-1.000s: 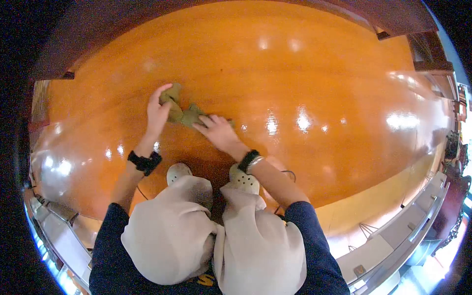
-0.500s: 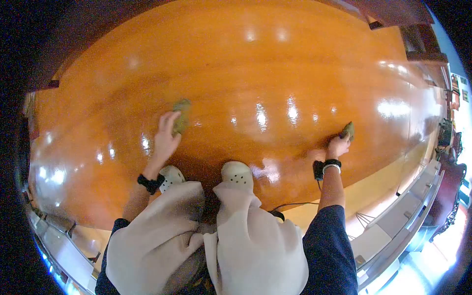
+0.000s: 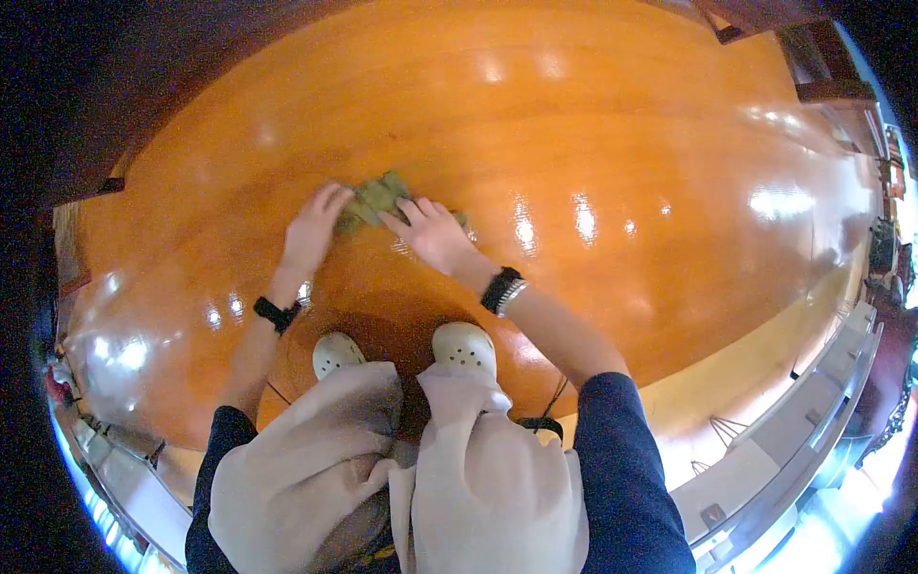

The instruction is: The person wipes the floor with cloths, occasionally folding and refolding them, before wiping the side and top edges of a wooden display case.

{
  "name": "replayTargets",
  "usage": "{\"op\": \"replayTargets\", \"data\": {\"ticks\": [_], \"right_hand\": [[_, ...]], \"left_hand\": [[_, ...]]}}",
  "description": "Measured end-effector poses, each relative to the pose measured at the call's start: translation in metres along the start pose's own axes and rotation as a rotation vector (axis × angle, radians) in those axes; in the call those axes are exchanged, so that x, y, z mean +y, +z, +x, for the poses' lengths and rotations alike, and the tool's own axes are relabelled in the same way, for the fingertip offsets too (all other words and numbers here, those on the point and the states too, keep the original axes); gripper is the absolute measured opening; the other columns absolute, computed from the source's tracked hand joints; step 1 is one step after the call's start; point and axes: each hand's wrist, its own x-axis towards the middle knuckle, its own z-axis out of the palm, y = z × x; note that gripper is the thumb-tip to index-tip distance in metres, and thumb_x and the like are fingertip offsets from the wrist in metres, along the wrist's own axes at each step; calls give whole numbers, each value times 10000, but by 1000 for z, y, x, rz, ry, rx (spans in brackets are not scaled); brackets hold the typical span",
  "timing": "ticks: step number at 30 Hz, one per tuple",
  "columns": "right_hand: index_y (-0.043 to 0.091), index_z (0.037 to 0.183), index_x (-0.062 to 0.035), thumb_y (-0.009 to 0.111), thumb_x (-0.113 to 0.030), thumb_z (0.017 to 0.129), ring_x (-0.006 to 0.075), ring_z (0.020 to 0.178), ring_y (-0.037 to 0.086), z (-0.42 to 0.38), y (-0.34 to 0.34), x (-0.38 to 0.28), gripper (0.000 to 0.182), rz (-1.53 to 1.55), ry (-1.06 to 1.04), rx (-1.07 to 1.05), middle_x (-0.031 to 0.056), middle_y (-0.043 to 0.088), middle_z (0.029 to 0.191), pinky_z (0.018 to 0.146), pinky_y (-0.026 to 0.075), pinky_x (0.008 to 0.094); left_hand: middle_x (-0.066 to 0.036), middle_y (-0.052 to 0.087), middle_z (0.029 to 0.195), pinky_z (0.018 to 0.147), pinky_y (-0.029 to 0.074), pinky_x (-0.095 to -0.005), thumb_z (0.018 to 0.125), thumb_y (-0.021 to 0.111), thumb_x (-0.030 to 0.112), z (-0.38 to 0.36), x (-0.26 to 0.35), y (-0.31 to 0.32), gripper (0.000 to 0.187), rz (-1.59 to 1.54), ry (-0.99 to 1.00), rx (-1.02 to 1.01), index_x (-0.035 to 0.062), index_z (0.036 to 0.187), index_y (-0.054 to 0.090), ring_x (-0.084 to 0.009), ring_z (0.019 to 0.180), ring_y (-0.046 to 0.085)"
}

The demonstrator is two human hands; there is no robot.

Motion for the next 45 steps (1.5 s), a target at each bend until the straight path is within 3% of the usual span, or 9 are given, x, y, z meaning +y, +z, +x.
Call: {"op": "replayTargets", "data": {"ticks": [5, 14, 20, 24, 30, 32, 34, 41, 45], "right_hand": [[499, 1219, -189, 517, -77, 773, 243, 940, 505, 33, 0, 7, 459, -75, 178, 118, 49, 525, 1112, 813, 424, 357], [467, 1274, -169, 512, -76, 749, 247, 894, 489, -65, -16, 11, 536, -151, 574, 157, 100, 526, 1126, 794, 425, 344], [450, 1295, -220, 577, -141, 699, 260, 971, 506, -235, -40, -12, 614, -51, 48, -178, 65, 493, 1231, 777, 463, 336], [462, 1281, -214, 525, -65, 741, 278, 1008, 499, -277, -50, 49, 564, -388, 659, -169, 62, 505, 1214, 815, 451, 367], [515, 1225, -187, 521, -53, 716, 305, 875, 544, -190, -33, 162, 526, -534, 1051, 467, 100, 564, 1139, 802, 441, 418], [510, 1231, -135, 547, -52, 686, 297, 889, 555, -121, -46, 134, 553, -381, 1166, 279, 127, 596, 983, 771, 453, 424], [539, 1191, -129, 561, -22, 630, 280, 778, 555, -72, -24, 108, 571, -240, 756, 363, 138, 595, 833, 676, 448, 429], [556, 1132, -163, 521, -149, 778, 231, 1047, 517, 35, 32, -39, 356, 14, -165, 269, 62, 576, 1113, 791, 441, 363], [529, 1191, -165, 532, -135, 777, 242, 1093, 504, 58, 8, 15, 415, -78, -125, 68, 49, 544, 1196, 843, 443, 369]], "left_hand": [[-126, 438, 1222, 715, 526, -416, 774, 555, 119, 0, -71, 0, 517, 76, -347, 211, 131, 1264, 389, -355, 935, 573], [-223, 478, 1061, 622, 540, -423, 795, 572, 219, -10, -45, -3, 560, 219, -581, -29, -6, 1258, 352, -369, 769, 610], [-226, 497, 1052, 596, 544, -382, 761, 608, 195, -16, -21, 19, 593, 308, -388, -5, -46, 1246, 367, -332, 783, 619], [-209, 527, 1014, 624, 546, -368, 739, 626, 173, -10, -7, 4, 584, 311, -437, -67, -53, 1223, 391, -310, 768, 623], [-162, 580, 843, 574, 533, -321, 749, 610, 174, -4, -27, 22, 469, 424, -301, -9, -70, 1121, 463, -261, 672, 627], [-150, 591, 814, 554, 520, -295, 754, 588, 144, -3, -24, 22, 403, 525, -290, 66, -77, 1075, 484, -228, 672, 630], [-147, 595, 813, 568, 519, -289, 752, 582, 127, -2, -21, 21, 385, 521, -325, 30, -76, 1066, 490, -217, 674, 632], [-131, 603, 807, 561, 519, -276, 799, 525, 82, -1, -27, 23, 322, 516, -333, 19, -71, 1080, 494, -194, 657, 635], [-126, 605, 813, 569, 525, -276, 816, 508, 74, -6, -34, 29, 308, 550, -323, -45, -66, 1089, 492, -194, 661, 635]]}}
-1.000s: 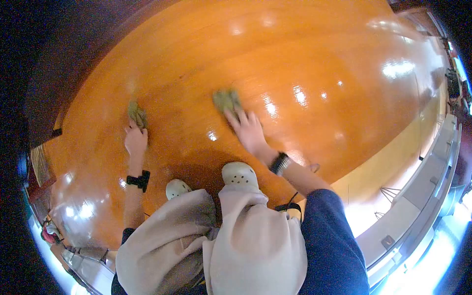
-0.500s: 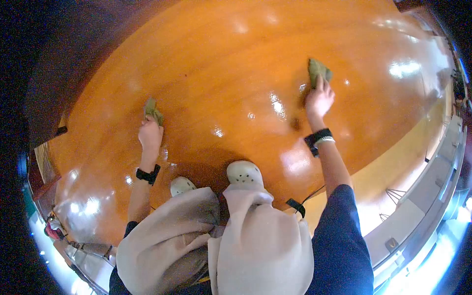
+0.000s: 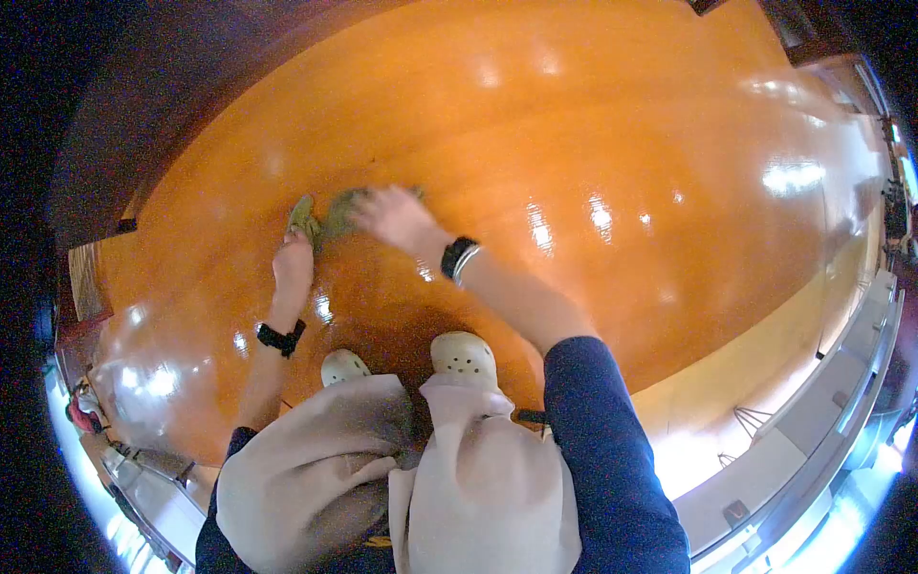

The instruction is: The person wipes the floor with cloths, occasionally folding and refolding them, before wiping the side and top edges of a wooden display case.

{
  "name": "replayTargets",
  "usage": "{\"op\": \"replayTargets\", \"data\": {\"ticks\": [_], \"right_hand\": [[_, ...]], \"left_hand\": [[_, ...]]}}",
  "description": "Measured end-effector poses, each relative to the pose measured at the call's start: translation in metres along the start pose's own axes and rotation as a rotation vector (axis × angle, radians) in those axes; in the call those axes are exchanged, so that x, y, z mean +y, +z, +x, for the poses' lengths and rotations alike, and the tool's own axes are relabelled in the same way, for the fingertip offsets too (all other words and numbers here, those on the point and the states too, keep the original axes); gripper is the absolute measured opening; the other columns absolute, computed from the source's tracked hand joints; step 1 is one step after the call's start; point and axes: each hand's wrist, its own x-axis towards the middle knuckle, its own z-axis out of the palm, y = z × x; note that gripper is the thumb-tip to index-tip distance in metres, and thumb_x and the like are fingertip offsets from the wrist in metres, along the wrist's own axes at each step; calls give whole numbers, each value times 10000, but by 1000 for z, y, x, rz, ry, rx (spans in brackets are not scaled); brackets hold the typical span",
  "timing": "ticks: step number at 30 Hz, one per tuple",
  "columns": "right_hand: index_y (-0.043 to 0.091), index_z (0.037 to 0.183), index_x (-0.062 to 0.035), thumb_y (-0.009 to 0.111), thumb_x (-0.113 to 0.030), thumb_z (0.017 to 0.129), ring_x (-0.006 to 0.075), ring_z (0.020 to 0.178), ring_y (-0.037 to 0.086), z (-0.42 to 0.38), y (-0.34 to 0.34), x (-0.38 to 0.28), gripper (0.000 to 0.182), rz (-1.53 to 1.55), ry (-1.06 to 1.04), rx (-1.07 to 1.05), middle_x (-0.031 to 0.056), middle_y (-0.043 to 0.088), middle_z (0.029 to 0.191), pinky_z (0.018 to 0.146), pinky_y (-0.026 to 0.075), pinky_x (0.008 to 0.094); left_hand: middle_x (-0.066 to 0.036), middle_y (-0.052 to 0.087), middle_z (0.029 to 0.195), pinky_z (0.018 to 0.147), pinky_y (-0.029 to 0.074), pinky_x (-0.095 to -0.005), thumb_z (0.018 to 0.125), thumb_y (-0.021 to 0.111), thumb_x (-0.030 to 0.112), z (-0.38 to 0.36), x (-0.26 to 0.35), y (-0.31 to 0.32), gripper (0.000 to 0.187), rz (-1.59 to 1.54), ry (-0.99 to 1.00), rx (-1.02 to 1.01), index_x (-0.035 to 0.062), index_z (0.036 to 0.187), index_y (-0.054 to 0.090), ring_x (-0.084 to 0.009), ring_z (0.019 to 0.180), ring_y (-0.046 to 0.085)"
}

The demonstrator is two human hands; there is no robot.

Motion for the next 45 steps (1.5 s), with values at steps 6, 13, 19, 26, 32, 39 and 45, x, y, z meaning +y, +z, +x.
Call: {"op": "replayTargets", "data": {"ticks": [6, 13, 19, 26, 32, 39, 45], "right_hand": [[618, 987, -158, 522, -136, 768, 260, 908, 574, -99, -28, 211, 240, -414, 915, 140, 78, 627, 892, 710, 457, 430], [570, 1141, -106, 577, -248, 759, 300, 1011, 589, -352, -142, 223, 408, -305, 1878, 49, 113, 620, 1099, 877, 460, 415], [556, 1124, -111, 505, -249, 808, 311, 1028, 578, -515, -117, 211, 349, -179, 2186, 268, 116, 609, 1123, 906, 427, 409], [521, 1228, -152, 661, -277, 709, 274, 1016, 597, -243, -112, 264, 552, -189, 1724, 220, 119, 616, 1115, 879, 472, 368], [563, 1160, -171, 553, -138, 745, 237, 870, 589, -2, -13, 187, 417, -158, 733, 163, 97, 642, 970, 761, 455, 393], [534, 1190, -188, 529, -85, 760, 236, 1035, 499, 42, 3, 30, 442, 111, -10, -45, 35, 501, 1261, 879, 418, 399], [532, 1186, -159, 486, -3, 732, 282, 1079, 493, -48, -41, 110, 482, 38, 385, 36, 57, 522, 1243, 918, 401, 370]], "left_hand": [[-127, 608, 819, 579, 528, -276, 818, 516, 75, 1, 4, -18, 322, 48, 59, 3, -62, 1108, 494, -197, 683, 638], [-121, 613, 739, 546, 514, -272, 792, 547, 69, 5, -2, -26, 140, -13, 140, 75, -5, 909, 569, -203, 692, 633], [-104, 609, 697, 512, 504, -295, 752, 551, 55, 3, -6, -36, 125, 32, 320, 100, 12, 865, 579, -220, 699, 627], [-64, 582, 749, 569, 509, -324, 768, 510, 87, 26, 11, -49, 129, -68, 573, 191, 31, 876, 555, -212, 710, 585], [-47, 495, 1207, 745, 489, -356, 813, 475, 124, -30, 113, -84, 374, -518, 875, 104, 176, 1183, 495, -238, 918, 561], [-8, 497, 1189, 680, 478, -290, 809, 479, 148, -46, 122, -65, 368, -468, 1282, 228, 182, 1175, 488, -147, 801, 533], [-106, 520, 1204, 856, 466, -410, 796, 530, 135, 28, -35, -8, 407, -473, 374, 194, 176, 1199, 489, -328, 986, 537]]}}
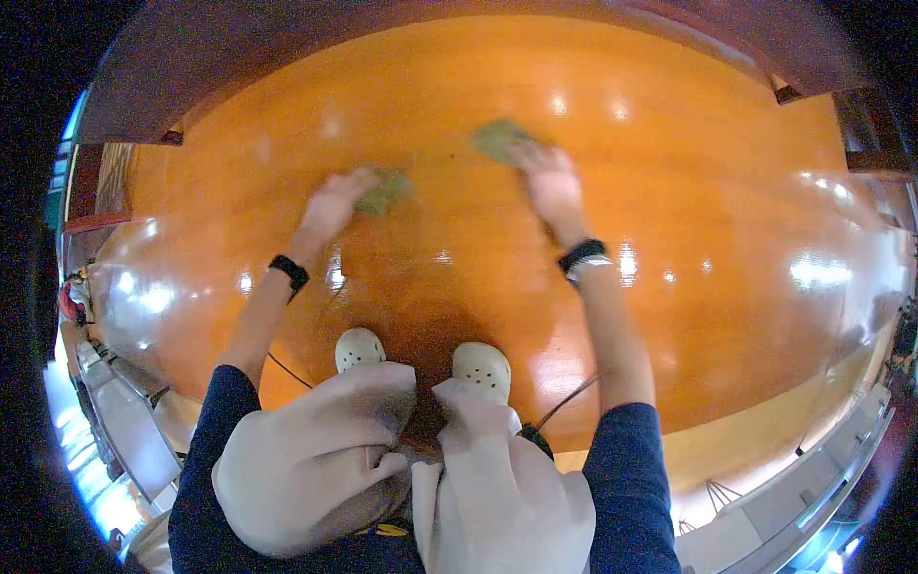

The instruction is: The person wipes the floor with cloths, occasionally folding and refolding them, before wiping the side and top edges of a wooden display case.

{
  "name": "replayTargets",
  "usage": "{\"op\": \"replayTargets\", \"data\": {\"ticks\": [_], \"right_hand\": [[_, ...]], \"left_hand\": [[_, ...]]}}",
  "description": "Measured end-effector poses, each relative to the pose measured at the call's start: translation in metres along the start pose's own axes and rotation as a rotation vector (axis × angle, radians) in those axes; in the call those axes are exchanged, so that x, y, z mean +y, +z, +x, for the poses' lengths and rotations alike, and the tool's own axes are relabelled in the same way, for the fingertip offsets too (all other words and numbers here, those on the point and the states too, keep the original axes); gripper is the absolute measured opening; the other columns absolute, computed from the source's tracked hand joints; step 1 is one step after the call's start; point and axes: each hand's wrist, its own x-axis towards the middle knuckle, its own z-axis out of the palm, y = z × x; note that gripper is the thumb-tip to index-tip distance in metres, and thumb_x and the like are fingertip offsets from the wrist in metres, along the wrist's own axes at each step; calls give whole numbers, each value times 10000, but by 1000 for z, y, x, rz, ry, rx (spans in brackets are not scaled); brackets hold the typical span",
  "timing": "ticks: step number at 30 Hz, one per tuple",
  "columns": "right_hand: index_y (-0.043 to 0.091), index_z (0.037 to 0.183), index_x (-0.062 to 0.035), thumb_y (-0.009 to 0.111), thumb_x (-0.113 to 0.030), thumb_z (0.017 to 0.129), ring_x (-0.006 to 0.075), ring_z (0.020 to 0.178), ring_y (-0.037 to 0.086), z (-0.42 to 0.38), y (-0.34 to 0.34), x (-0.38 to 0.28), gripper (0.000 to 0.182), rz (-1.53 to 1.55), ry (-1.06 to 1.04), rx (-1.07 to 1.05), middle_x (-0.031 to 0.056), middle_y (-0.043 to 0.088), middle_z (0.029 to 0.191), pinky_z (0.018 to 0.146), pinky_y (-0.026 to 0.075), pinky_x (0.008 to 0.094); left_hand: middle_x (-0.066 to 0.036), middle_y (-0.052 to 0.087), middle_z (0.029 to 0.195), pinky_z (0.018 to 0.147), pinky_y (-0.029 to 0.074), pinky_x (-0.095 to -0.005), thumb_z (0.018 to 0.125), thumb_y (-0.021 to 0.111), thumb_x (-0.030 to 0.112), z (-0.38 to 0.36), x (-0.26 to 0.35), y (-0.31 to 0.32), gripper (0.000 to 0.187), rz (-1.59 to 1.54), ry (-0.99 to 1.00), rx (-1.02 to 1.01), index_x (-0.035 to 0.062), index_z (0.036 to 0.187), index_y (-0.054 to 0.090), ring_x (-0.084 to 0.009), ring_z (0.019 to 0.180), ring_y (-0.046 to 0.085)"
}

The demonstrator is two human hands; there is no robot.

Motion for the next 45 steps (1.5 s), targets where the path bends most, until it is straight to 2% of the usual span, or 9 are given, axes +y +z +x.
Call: {"op": "replayTargets", "data": {"ticks": [5, 13, 14, 21, 26, 29, 31, 34, 45], "right_hand": [[523, 1223, -163, 497, 7, 713, 266, 1059, 502, -114, -35, 119, 538, -139, 294, 204, 52, 519, 1256, 925, 381, 361], [565, 1196, -211, 527, -50, 741, 265, 962, 527, -187, -22, 107, 485, -530, 662, 448, 0, 564, 1201, 864, 427, 368], [565, 1196, -211, 527, -50, 741, 265, 962, 527, -184, -19, 105, 485, -529, 657, 447, 0, 564, 1201, 864, 427, 368], [640, 1092, -245, 535, -67, 740, 257, 897, 557, -174, -12, 103, 408, -525, 866, 524, -20, 611, 1131, 786, 457, 367], [636, 1101, -245, 528, -55, 738, 248, 884, 554, -172, -11, 99, 424, -537, 918, 501, -25, 604, 1148, 777, 460, 365], [621, 1123, -254, 532, -54, 733, 244, 897, 549, -173, -13, 94, 447, -548, 881, 497, -32, 595, 1161, 786, 458, 363], [616, 1129, -254, 535, -57, 732, 246, 899, 547, -172, -13, 94, 451, -595, 868, 498, -33, 593, 1162, 787, 458, 363], [616, 1125, -248, 541, -61, 729, 249, 899, 545, -169, -10, 87, 445, -627, 886, 510, -32, 595, 1156, 792, 458, 365], [611, 1127, -278, 536, -70, 737, 258, 851, 555, -173, -5, 102, 448, -695, 843, 505, -26, 598, 1151, 747, 472, 373]], "left_hand": [[-149, 501, 1238, 857, 466, -435, 786, 534, 138, -8, -99, 3, 467, -131, -851, -75, 165, 1246, 456, -351, 1047, 526], [-145, 602, 1026, 657, 514, -424, 675, 535, 63, 43, 77, 22, 473, -274, -176, 287, 168, 1135, 542, -328, 810, 612], [-89, 511, 1236, 651, 535, -399, 720, 527, 37, 45, 108, 4, 612, -323, -150, -121, 213, 1295, 416, -278, 938, 601], [-34, 387, 1368, 706, 537, -386, 733, 563, 81, 12, 156, 18, 581, -381, 515, -299, 207, 1280, 411, -276, 883, 592], [2, 512, 1263, 751, 526, -382, 796, 470, 93, 20, 24, 15, 468, -338, 181, 105, 259, 1233, 489, -248, 1032, 567], [-173, 651, 868, 727, 502, -446, 781, 490, 195, 33, -60, -6, 421, -81, -508, -200, 190, 1202, 514, -353, 833, 620], [-178, 616, 1035, 785, 486, -441, 777, 492, 200, 32, -96, -18, 442, -203, -810, -105, 176, 1218, 500, -358, 919, 597], [-168, 514, 1228, 861, 456, -430, 772, 491, 197, 28, -140, 50, 456, -318, -700, 162, 174, 1228, 495, -340, 1052, 541], [-96, 379, 1382, 712, 534, -381, 752, 554, 81, 47, 180, 6, 493, -344, 147, -229, 173, 1232, 497, -287, 929, 602]]}}
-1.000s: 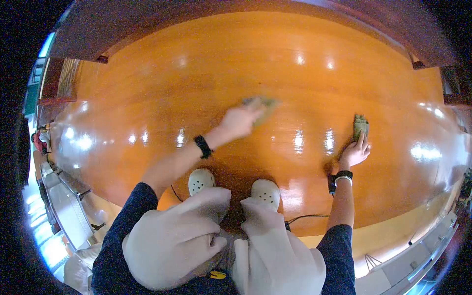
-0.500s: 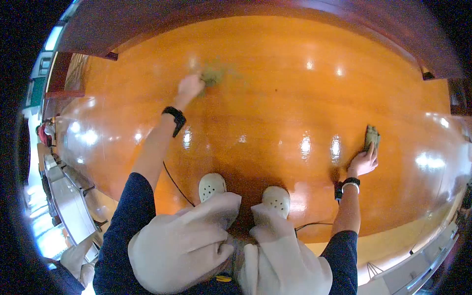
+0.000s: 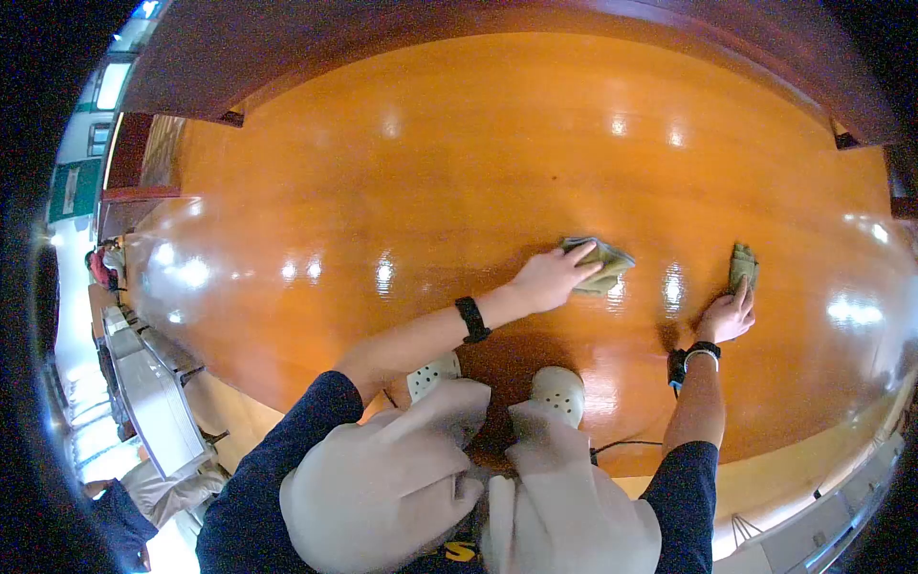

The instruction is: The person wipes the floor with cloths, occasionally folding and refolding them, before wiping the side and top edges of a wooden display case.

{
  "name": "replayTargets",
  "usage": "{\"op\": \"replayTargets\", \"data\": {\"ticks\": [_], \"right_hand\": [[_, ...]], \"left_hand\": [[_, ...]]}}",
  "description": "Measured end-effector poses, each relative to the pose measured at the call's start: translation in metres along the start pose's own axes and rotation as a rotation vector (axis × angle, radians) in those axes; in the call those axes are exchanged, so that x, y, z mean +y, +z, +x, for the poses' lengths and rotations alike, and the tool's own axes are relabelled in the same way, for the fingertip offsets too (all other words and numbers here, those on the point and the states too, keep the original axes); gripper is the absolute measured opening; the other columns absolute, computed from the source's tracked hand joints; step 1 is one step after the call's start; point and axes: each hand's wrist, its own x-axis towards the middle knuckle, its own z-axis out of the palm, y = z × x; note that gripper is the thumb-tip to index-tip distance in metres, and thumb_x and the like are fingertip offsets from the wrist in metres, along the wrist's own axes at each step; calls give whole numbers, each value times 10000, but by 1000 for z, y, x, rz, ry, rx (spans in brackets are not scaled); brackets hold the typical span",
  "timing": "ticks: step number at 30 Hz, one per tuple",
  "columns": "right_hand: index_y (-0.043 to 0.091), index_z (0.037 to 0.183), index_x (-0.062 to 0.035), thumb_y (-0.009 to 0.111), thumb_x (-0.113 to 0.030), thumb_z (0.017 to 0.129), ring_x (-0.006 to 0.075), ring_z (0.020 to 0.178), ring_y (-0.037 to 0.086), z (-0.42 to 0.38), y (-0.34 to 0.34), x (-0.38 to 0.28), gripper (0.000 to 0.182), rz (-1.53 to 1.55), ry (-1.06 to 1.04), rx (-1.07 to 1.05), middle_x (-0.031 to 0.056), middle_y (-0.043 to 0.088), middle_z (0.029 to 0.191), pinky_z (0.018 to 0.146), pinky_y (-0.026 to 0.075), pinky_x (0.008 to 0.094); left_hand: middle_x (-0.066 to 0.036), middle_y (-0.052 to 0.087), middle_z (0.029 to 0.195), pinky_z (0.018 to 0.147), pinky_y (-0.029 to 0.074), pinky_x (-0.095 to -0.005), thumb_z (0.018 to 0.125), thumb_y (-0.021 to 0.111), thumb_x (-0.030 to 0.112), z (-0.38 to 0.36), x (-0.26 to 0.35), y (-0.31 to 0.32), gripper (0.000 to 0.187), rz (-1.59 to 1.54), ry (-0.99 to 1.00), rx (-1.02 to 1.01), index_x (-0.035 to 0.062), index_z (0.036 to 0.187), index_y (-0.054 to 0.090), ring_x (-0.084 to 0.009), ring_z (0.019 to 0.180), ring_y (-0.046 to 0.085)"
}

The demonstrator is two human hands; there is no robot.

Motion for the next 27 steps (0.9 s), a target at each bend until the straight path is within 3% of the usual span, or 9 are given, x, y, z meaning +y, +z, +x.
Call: {"op": "replayTargets", "data": {"ticks": [5, 9, 11, 15, 19, 20, 24, 26, 27], "right_hand": [[609, 1130, -273, 532, -66, 730, 249, 855, 552, 0, -8, -2, 457, 4, 26, -41, -33, 594, 1157, 754, 471, 370], [612, 1127, -265, 531, -57, 725, 244, 855, 551, 1, -3, 1, 460, 45, 35, -17, -40, 594, 1155, 758, 470, 367], [613, 1125, -263, 531, -54, 723, 244, 856, 552, 1, -11, -2, 460, 33, 38, -29, -40, 596, 1150, 759, 469, 367], [617, 1122, -257, 531, -50, 728, 247, 862, 551, 4, -9, -6, 453, 26, 81, -63, -37, 601, 1129, 765, 467, 368], [626, 1108, -237, 529, -39, 735, 251, 875, 548, 7, -9, -10, 434, 51, 125, -82, -14, 605, 1110, 770, 466, 377], [626, 1108, -237, 529, -39, 735, 251, 875, 548, 6, -11, -11, 434, 45, 122, -84, -14, 605, 1110, 770, 466, 377], [630, 1100, -242, 525, -30, 724, 249, 883, 547, 9, -13, -11, 445, 56, 116, -71, -17, 603, 1111, 766, 470, 373], [637, 1087, -214, 536, -27, 721, 257, 879, 545, 10, -12, -11, 424, 64, 87, -38, -6, 600, 1116, 758, 473, 374], [637, 1087, -214, 536, -27, 721, 257, 879, 545, 10, -13, -11, 424, 62, 86, -38, -6, 600, 1116, 758, 473, 374]], "left_hand": [[-57, 453, 1326, 674, 530, -410, 763, 486, 78, -5, -90, -17, 515, 77, -230, 481, 222, 1257, 468, -289, 883, 617], [-154, 645, 938, 670, 497, -471, 786, 446, 208, -34, -203, -75, 523, 160, -795, 191, 251, 1307, 423, -345, 794, 626], [-161, 632, 1023, 759, 498, -463, 778, 439, 201, -60, -240, -105, 536, 143, -1057, 193, 233, 1312, 419, -325, 921, 620], [-205, 573, 1139, 877, 448, -415, 764, 478, 217, -147, -407, -81, 560, -110, -1112, 461, 168, 1320, 425, -349, 1036, 560], [-202, 535, 1206, 892, 433, -393, 783, 459, 183, -127, -379, -111, 545, -372, -1190, 490, 145, 1324, 419, -336, 1098, 525], [-165, 497, 1270, 911, 422, -414, 797, 455, 187, -101, -333, -140, 526, -301, -1351, 312, 131, 1319, 423, -333, 1115, 508], [-134, 451, 1317, 919, 426, -438, 817, 488, 229, -18, -321, -103, 518, 417, -926, 373, 181, 1327, 410, -324, 1100, 515], [-122, 472, 1293, 880, 454, -436, 814, 500, 232, 23, -303, -85, 495, 572, -534, 569, 188, 1303, 431, -317, 1105, 513], [-119, 478, 1285, 848, 469, -436, 810, 497, 213, 44, -264, -90, 466, 420, -582, 433, 181, 1273, 460, -311, 1088, 521]]}}
